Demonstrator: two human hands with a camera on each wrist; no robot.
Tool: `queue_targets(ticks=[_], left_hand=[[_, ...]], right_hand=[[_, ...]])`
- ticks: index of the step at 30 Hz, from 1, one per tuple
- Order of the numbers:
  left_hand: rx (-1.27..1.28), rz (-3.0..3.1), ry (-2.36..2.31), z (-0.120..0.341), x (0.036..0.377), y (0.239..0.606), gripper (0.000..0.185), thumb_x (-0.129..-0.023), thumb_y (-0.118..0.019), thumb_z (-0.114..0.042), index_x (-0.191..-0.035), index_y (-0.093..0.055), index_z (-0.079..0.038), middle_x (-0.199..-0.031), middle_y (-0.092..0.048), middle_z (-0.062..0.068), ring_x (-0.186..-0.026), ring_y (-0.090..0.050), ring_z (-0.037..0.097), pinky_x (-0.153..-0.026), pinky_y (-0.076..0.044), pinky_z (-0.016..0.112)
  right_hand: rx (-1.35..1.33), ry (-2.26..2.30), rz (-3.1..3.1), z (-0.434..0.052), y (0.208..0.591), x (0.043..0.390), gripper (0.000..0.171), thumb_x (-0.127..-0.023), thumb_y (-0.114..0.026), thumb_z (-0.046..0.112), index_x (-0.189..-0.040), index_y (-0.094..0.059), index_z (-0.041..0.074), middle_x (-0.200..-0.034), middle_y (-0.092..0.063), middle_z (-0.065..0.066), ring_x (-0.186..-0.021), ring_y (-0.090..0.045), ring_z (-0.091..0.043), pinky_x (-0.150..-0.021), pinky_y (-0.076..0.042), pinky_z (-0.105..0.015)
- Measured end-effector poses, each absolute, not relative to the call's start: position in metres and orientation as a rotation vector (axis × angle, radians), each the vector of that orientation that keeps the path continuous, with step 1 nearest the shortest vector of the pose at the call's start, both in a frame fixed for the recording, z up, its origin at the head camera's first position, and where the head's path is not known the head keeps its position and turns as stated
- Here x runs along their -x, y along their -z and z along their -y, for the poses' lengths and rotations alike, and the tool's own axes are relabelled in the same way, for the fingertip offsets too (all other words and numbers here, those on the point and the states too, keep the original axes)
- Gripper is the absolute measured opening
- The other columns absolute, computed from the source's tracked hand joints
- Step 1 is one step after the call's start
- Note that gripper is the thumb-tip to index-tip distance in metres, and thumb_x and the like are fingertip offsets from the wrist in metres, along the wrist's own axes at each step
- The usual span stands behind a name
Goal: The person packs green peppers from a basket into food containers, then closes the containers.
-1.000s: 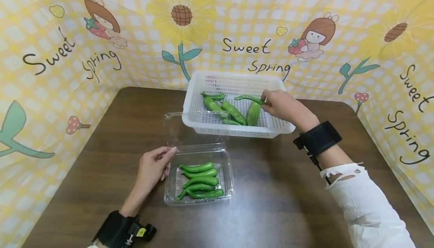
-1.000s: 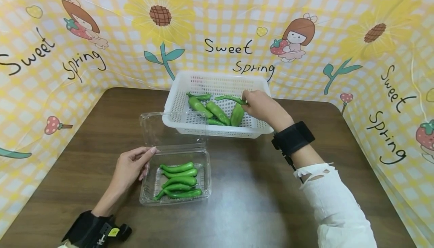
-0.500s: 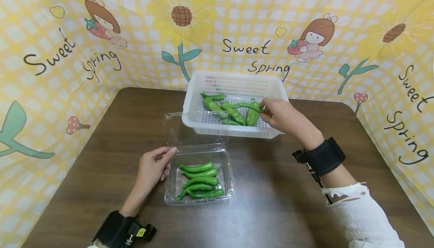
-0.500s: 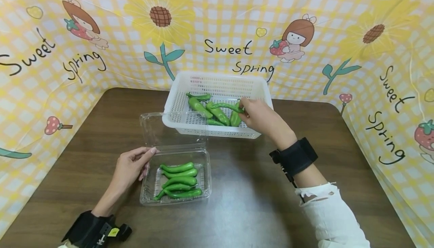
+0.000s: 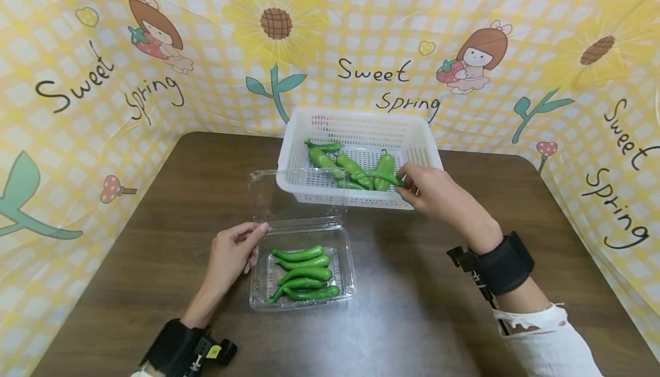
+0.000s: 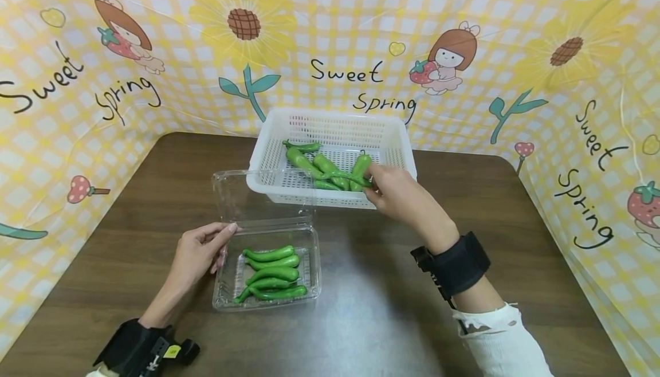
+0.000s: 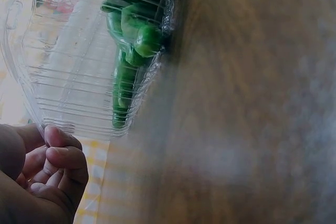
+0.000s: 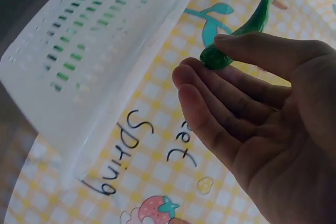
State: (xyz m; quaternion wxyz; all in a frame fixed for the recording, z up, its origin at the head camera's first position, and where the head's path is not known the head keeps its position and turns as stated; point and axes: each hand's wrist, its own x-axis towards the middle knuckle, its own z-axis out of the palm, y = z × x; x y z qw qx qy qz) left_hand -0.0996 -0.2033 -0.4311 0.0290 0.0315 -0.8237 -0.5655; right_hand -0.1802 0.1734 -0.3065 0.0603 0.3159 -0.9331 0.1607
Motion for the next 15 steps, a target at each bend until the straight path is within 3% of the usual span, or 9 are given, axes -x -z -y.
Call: queue_targets(ticks=[15], left_hand=[[-0.103,2.533,1.748,0.204,0.099,0.431,0.03,-0.096,-0.063,-0.043,-0.104,-0.075,-0.017,-0.057,-0.057,0.005,-0.04,-0.049,0.02,-0.035,-0.042,0.031]], right_hand=[[-1.145,-0.49,2.696,-0.142,0.316,0.16,0.014,-0.088,-0.073,0.006,-0.096,-0.063,0.003,-0.083,-0.069,-0.006,-0.073,-0.065,-0.014,-0.062,-0.055,-0.027]])
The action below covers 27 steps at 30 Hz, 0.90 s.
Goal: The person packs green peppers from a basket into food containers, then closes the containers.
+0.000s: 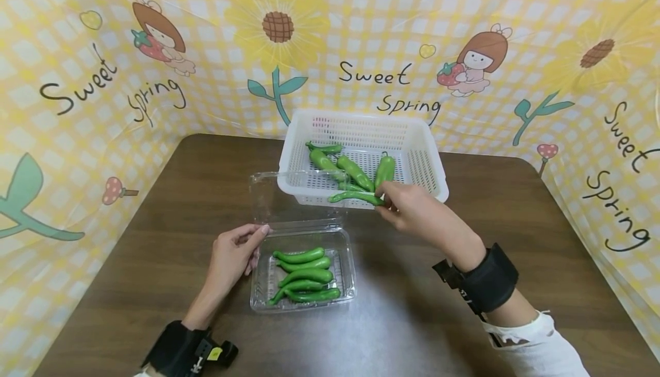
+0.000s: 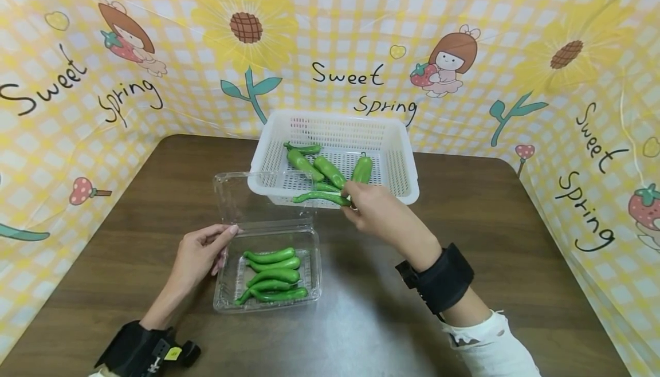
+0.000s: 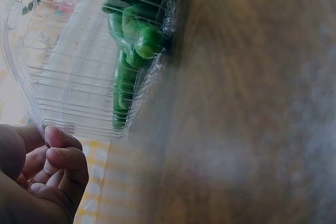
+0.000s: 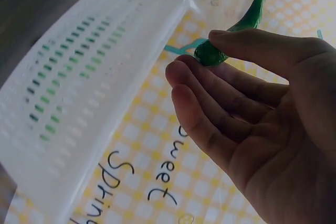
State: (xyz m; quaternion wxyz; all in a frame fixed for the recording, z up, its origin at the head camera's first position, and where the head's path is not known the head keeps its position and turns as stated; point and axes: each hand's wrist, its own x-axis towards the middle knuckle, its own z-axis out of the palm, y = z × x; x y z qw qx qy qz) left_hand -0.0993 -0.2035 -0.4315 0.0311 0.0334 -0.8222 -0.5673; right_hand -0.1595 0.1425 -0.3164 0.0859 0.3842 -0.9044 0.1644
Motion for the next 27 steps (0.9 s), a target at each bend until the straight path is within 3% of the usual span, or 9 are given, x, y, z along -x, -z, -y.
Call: queue_targets(ticks=[12,21,27], left_hand=[[-0.101,2.525,1.755,0.203,0.1,0.432,0.031,-0.096,-0.063,-0.043,-0.105,-0.075,-0.016,-0.057,-0.057,0.005,-0.039,-0.048,0.016,-0.035,-0.043,0.031],[-0.114,2.532,1.752,0.204,0.1,0.432,0.031,-0.095,-0.064,-0.044,-0.104,-0.075,-0.017,-0.057,-0.057,0.004,-0.039,-0.048,0.015,-0.035,-0.043,0.031],[-0.115,2.53,1.757,0.204,0.101,0.433,0.031,-0.095,-0.064,-0.044,-0.104,-0.075,-0.017,-0.057,-0.057,0.004,-0.038,-0.048,0.014,-0.034,-0.043,0.031]], right_hand=[[-1.239,-0.446,2.68,-0.12,0.333,0.146,0.014,-0.089,-0.074,0.01,-0.094,-0.061,0.007,-0.083,-0.065,0.0,-0.069,-0.056,-0.009,-0.061,-0.049,-0.024],[-1.364,-0.437,2.664,-0.102,0.347,0.139,0.013,-0.091,-0.071,0.008,-0.1,-0.062,0.006,-0.092,-0.068,-0.003,-0.079,-0.066,-0.012,-0.068,-0.056,-0.024],[-1.37,-0.357,2.679,-0.09,0.354,0.134,0.017,-0.089,-0.073,0.012,-0.101,-0.062,0.006,-0.09,-0.067,-0.003,-0.081,-0.066,-0.014,-0.07,-0.056,-0.027]])
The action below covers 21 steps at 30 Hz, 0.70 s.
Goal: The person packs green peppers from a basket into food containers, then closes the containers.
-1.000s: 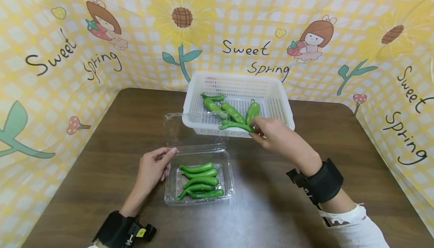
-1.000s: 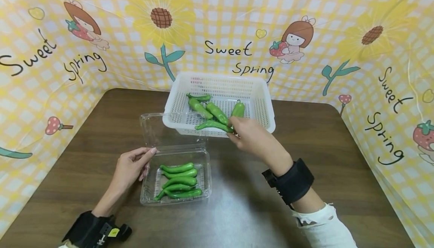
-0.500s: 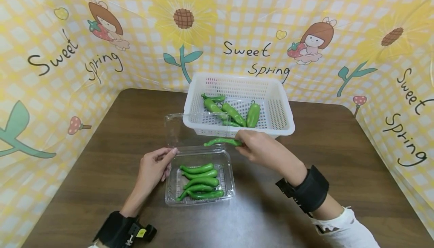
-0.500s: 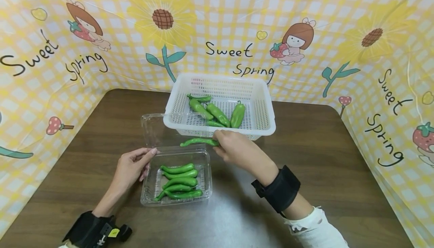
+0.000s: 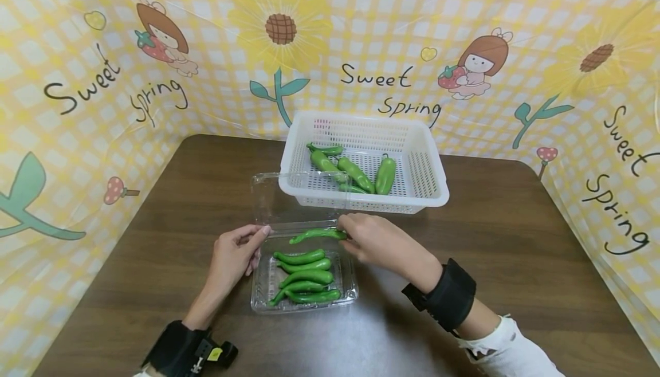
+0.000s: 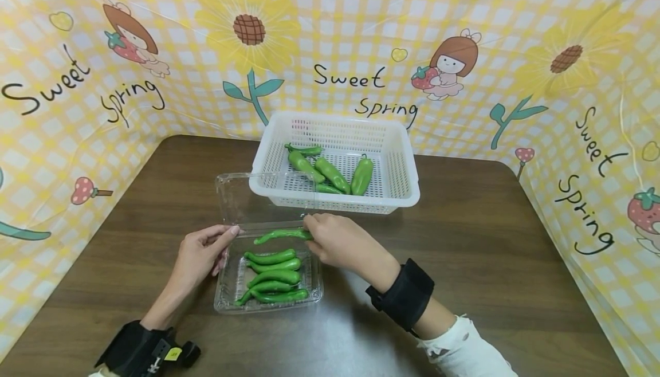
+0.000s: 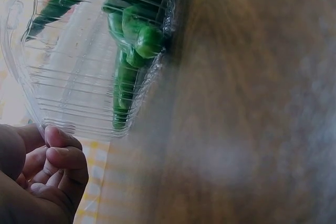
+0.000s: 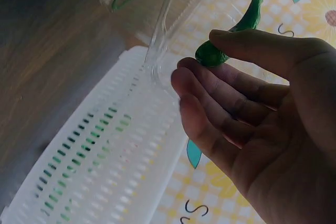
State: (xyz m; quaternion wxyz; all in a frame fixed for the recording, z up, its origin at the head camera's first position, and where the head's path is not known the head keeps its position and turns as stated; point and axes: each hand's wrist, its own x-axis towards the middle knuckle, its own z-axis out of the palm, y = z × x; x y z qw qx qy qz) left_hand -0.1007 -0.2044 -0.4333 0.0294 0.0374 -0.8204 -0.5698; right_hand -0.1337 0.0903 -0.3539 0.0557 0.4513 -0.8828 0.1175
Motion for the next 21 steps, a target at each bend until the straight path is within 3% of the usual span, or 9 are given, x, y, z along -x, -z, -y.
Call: queue_targets(ticks=[21], left_hand=[[-0.105,2.542,1.74,0.204,0.099,0.431,0.031,-0.096,-0.063,-0.043,-0.104,-0.075,-0.015,-0.057,-0.057,0.005,-0.039,-0.049,0.018,-0.035,-0.043,0.03]], right_hand=[[-1.399,-0.001,2.59,-0.067,0.377,0.128,0.015,-0.09,-0.073,0.025,-0.094,-0.067,0.012,-0.085,-0.067,0.002,-0.08,-0.063,-0.013,-0.068,-0.053,-0.025]])
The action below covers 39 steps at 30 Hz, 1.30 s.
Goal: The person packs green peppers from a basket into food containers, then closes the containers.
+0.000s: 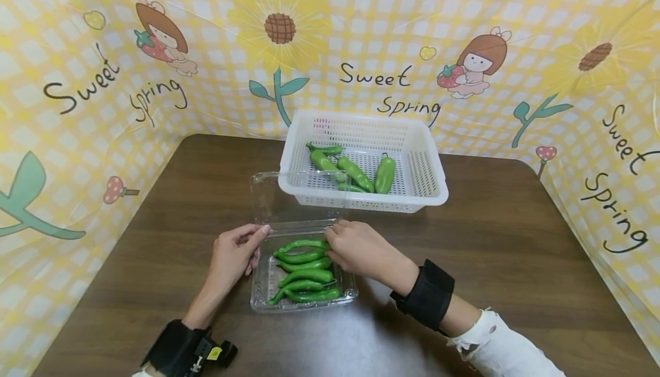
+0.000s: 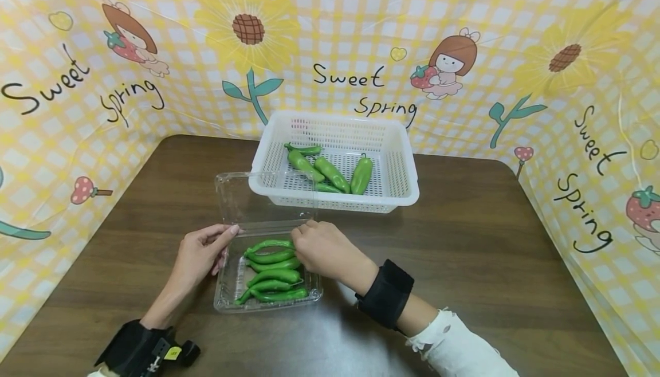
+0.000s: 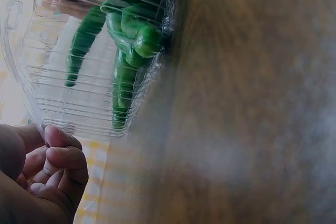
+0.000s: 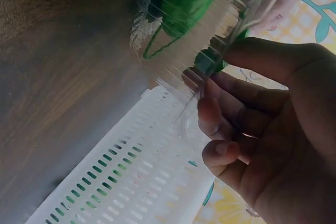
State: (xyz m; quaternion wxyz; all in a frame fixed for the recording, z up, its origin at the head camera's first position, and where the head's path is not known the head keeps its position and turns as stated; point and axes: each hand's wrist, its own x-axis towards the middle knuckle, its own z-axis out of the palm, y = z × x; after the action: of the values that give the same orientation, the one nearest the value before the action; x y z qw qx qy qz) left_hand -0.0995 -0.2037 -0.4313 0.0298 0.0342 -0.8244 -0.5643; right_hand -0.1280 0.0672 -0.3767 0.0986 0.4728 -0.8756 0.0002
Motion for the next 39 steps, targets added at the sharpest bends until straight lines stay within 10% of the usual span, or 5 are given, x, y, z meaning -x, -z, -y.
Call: queue_targets(ticks=[39], left_hand=[[-0.128,2.523,1.782,0.203,0.101,0.431,0.035,-0.096,-0.064,-0.042,-0.105,-0.075,-0.011,-0.057,-0.057,0.005,-0.039,-0.05,0.017,-0.035,-0.044,0.032]], right_hand=[[-1.265,0.228,2.423,-0.052,0.396,0.122,0.01,-0.096,-0.06,0.021,-0.091,-0.068,0.016,-0.084,-0.067,-0.001,-0.076,-0.054,-0.017,-0.067,-0.029,-0.028]])
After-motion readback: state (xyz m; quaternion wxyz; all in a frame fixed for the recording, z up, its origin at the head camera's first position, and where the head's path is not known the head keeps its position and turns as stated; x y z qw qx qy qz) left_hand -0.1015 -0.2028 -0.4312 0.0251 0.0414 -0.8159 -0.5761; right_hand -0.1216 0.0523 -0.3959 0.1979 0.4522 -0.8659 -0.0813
